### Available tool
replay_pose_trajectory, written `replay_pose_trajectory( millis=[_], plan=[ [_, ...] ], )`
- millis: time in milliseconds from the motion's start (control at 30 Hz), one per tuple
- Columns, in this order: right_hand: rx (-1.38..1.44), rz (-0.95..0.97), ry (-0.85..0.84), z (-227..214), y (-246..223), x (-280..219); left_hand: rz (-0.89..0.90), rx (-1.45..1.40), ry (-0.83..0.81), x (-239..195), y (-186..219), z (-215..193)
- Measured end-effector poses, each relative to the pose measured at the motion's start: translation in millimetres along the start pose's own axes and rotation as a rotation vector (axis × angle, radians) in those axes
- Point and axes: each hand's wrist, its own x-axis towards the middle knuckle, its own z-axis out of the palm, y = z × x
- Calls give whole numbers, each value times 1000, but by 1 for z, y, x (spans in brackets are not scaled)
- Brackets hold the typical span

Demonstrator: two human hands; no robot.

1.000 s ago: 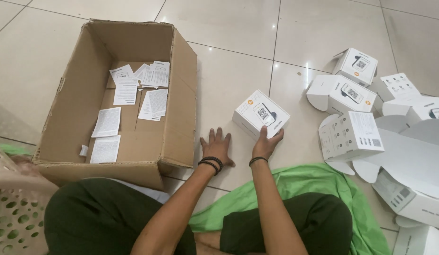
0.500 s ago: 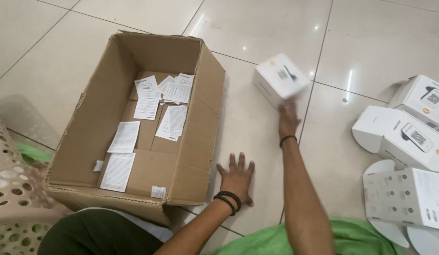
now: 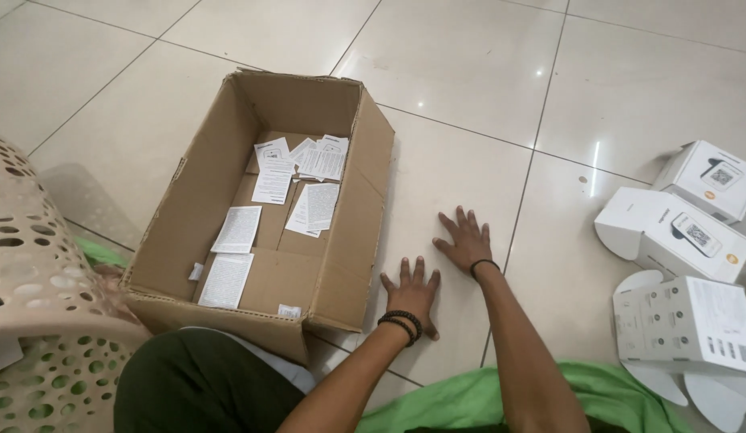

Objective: The person packs product manuals and electronic components into cardboard boxes.

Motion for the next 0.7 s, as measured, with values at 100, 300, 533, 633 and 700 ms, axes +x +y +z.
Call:
replay_pose_trajectory(
  millis=[100, 300, 533, 633, 700],
  plan=[
    [11, -4, -19, 9, 3, -39, -9, -12, 0, -3, 1, -1],
    [9, -42, -81, 5, 37, -113, -27, 12, 4, -1, 14, 12],
    [180, 16, -192, -58, 96, -207, 186, -105, 160, -3, 89, 23],
    [267, -60, 396, -92, 124, -251, 328, -178, 239, 0, 136, 27],
    [233, 27, 591, -109, 143, -273, 391, -196, 250, -2, 163, 33]
  ],
)
